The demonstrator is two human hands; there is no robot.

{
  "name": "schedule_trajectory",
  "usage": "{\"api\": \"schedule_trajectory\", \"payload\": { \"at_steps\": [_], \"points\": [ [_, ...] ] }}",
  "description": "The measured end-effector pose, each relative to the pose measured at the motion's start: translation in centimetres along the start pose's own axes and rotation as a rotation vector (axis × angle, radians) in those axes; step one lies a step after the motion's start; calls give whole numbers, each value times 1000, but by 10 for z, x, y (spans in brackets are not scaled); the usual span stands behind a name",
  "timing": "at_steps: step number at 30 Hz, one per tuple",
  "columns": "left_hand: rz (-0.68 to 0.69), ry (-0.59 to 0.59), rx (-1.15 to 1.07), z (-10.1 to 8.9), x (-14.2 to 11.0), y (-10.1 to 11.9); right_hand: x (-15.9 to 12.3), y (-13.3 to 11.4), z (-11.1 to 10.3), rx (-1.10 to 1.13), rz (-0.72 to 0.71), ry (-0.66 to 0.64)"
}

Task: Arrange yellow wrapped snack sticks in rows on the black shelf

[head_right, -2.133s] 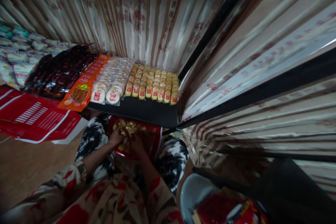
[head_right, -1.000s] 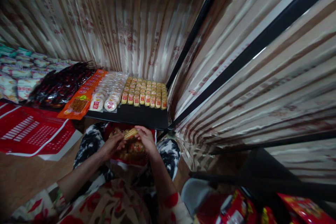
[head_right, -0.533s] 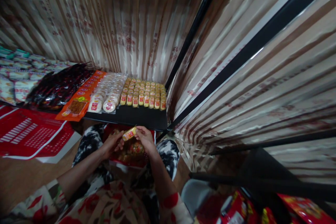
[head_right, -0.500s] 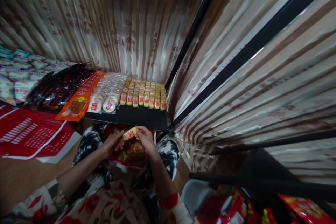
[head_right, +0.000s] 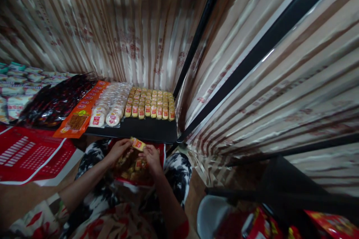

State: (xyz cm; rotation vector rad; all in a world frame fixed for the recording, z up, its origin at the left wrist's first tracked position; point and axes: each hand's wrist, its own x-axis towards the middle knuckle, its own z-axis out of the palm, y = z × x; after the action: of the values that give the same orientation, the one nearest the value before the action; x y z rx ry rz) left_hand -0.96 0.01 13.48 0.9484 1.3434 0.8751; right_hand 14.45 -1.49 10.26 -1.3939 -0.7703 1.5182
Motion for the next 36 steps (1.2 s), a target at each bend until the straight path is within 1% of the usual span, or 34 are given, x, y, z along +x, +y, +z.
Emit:
{"api": "schedule_trajectory", "payload": {
  "at_steps": [2,3,5,7,8,9,11,14,17,21,25,29,36],
  "points": [
    [29,-6,14,4,7,0,3,2,-4,-160,-15,-1],
    [45,-2,38,6,10,2,4,1,-7,-260,-49,15],
    [91,19,114,9,14,7,5,-4,-13,-480,-172,100],
    [160,45,205,13,17,15,3,-14,-17,-677,-328,204],
    [199,47,247,15,18,19,1,-19,-19,-753,-403,227],
    [232,37,283,17,20,23,0,-24,-19,-811,-467,221],
    [268,-9,323,20,25,30,-1,-33,-18,-884,-564,164],
    [295,-58,344,25,37,38,4,-40,-14,-959,-618,109],
    [317,-33,354,29,51,42,16,-44,-9,-996,-628,126],
    [328,36,303,34,67,49,40,-51,1,-974,-643,212],
    [347,122,264,39,80,53,67,-57,11,-914,-611,289],
    [317,134,263,43,95,52,91,-57,17,-841,-567,345],
    [361,176,383,43,110,49,115,-50,23,-761,-669,370]
  ]
}}
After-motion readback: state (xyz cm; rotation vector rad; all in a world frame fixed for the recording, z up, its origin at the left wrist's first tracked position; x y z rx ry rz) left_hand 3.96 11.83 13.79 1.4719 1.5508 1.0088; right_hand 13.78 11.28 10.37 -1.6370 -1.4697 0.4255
